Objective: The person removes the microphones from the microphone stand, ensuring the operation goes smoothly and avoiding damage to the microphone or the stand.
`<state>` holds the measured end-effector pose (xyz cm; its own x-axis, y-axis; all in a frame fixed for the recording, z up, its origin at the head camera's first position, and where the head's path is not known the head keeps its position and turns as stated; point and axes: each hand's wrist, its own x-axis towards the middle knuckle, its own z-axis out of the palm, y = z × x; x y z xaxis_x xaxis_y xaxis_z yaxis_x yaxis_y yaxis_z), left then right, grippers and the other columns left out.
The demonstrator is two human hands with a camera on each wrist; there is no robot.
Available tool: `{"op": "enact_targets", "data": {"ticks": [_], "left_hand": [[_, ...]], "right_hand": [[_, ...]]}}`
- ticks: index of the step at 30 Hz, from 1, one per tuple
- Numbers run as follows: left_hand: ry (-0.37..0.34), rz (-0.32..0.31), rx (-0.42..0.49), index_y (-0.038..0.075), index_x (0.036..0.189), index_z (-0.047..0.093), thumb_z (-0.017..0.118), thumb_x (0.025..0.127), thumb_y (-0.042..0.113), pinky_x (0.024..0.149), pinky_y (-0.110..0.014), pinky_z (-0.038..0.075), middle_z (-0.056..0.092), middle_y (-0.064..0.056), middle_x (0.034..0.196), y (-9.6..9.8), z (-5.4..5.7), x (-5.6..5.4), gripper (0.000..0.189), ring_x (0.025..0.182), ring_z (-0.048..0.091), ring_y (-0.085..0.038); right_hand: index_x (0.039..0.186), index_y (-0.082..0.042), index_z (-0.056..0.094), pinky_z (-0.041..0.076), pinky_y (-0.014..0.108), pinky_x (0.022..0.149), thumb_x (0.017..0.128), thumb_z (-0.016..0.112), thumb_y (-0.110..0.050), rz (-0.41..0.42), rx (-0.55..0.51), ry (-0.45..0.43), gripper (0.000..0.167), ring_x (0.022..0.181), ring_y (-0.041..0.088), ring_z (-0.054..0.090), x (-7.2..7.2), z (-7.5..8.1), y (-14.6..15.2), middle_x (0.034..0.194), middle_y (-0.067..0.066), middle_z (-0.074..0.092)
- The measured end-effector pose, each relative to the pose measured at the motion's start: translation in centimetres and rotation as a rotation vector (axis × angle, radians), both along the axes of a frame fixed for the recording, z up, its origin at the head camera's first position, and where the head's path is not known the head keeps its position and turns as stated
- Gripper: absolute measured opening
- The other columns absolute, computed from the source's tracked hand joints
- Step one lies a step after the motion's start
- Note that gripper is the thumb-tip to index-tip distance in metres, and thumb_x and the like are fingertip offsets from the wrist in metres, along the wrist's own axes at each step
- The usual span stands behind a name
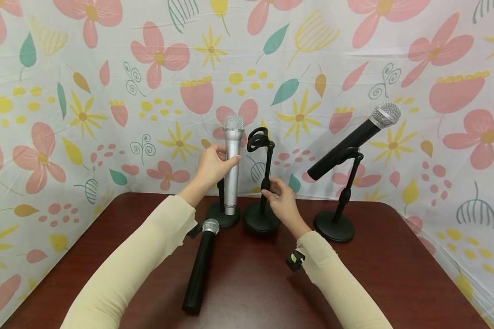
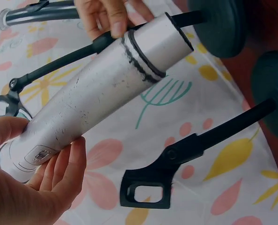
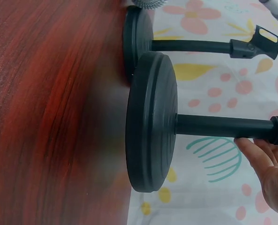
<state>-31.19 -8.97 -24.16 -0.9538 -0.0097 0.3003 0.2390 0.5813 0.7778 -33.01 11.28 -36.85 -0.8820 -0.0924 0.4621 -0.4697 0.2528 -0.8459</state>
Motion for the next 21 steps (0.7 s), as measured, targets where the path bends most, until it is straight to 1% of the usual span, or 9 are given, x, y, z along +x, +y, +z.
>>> {"op": "enact_targets", "data": {"ticks": [2,5,6,8,12,15,21], "left_hand": [[-0.01,0.015,-0.027,-0.001,0.114,0.058,0.069,0.086,0.033,0.075,-0.037,0.049,0.065,-0.015,0.103,0.0,-0.4,0.1,0.045,0.091,0.061,-0.026],[-0.023,0.019,-0.045,-0.001,0.114,0.06,0.071,0.085,0.033,0.077,-0.038,0.05,0.066,-0.016,0.103,0.1,-1.3,0.3,0.046,0.092,0.062,-0.026],[-0.029,0.011,-0.048,-0.003,0.114,0.06,0.071,0.085,0.032,0.078,-0.038,0.051,0.067,-0.017,0.103,0.1,-1.6,0.5,0.047,0.092,0.063,-0.027],[-0.043,-0.004,-0.062,-0.005,0.114,0.06,0.071,0.085,0.032,0.077,-0.037,0.052,0.067,-0.018,0.103,0.0,-2.2,0.7,0.048,0.091,0.064,-0.027],[-0.057,-0.022,-0.097,-0.007,0.111,0.06,0.072,0.085,0.032,0.072,-0.036,0.053,0.068,-0.018,0.098,-0.1,-3.6,1.2,0.048,0.087,0.065,-0.027],[-0.073,-0.025,-0.099,-0.005,0.106,0.061,0.073,0.084,0.032,0.068,-0.033,0.051,0.067,-0.015,0.091,-0.1,-4.5,1.4,0.045,0.08,0.063,-0.023],[-0.096,-0.044,-0.112,-0.005,0.1,0.06,0.073,0.083,0.031,0.058,-0.026,0.047,0.064,-0.009,0.076,-0.4,-5.7,1.9,0.042,0.066,0.058,-0.016]], "right_hand": [[0.126,0.008,0.054,0.054,0.036,0.08,0.091,0.062,0.001,0.002,0.0,0.003,0.036,0.106,0.038,0.061,0.8,0.8,-0.2,0.114,0.026,0.059],[0.126,0.011,0.052,0.054,0.038,0.081,0.091,0.061,0.004,-0.003,0.002,-0.006,0.036,0.107,0.04,0.06,1.7,1.7,-0.4,0.114,0.028,0.059],[0.126,0.011,0.052,0.054,0.037,0.08,0.091,0.061,0.004,-0.003,0.005,0.003,0.037,0.106,0.039,0.061,1.6,1.6,-0.4,0.113,0.028,0.059],[0.127,0.01,0.052,0.054,0.035,0.08,0.092,0.062,0.001,-0.013,0.009,0.004,0.038,0.106,0.037,0.061,1.0,1.0,-0.3,0.113,0.026,0.06],[0.128,0.006,0.052,0.055,0.039,0.082,0.092,0.063,-0.003,-0.021,0.007,0.017,0.039,0.106,0.034,0.062,-0.5,-0.7,-0.2,0.113,0.022,0.061],[0.129,0.004,0.053,0.054,0.045,0.083,0.091,0.064,-0.004,-0.022,-0.001,0.004,0.04,0.107,0.033,0.062,-0.6,-0.8,-0.3,0.114,0.021,0.061],[0.129,0.005,0.052,0.054,0.043,0.084,0.092,0.063,-0.005,-0.03,0.007,-0.004,0.04,0.107,0.033,0.062,-0.6,-0.6,-0.4,0.114,0.021,0.061]]}}
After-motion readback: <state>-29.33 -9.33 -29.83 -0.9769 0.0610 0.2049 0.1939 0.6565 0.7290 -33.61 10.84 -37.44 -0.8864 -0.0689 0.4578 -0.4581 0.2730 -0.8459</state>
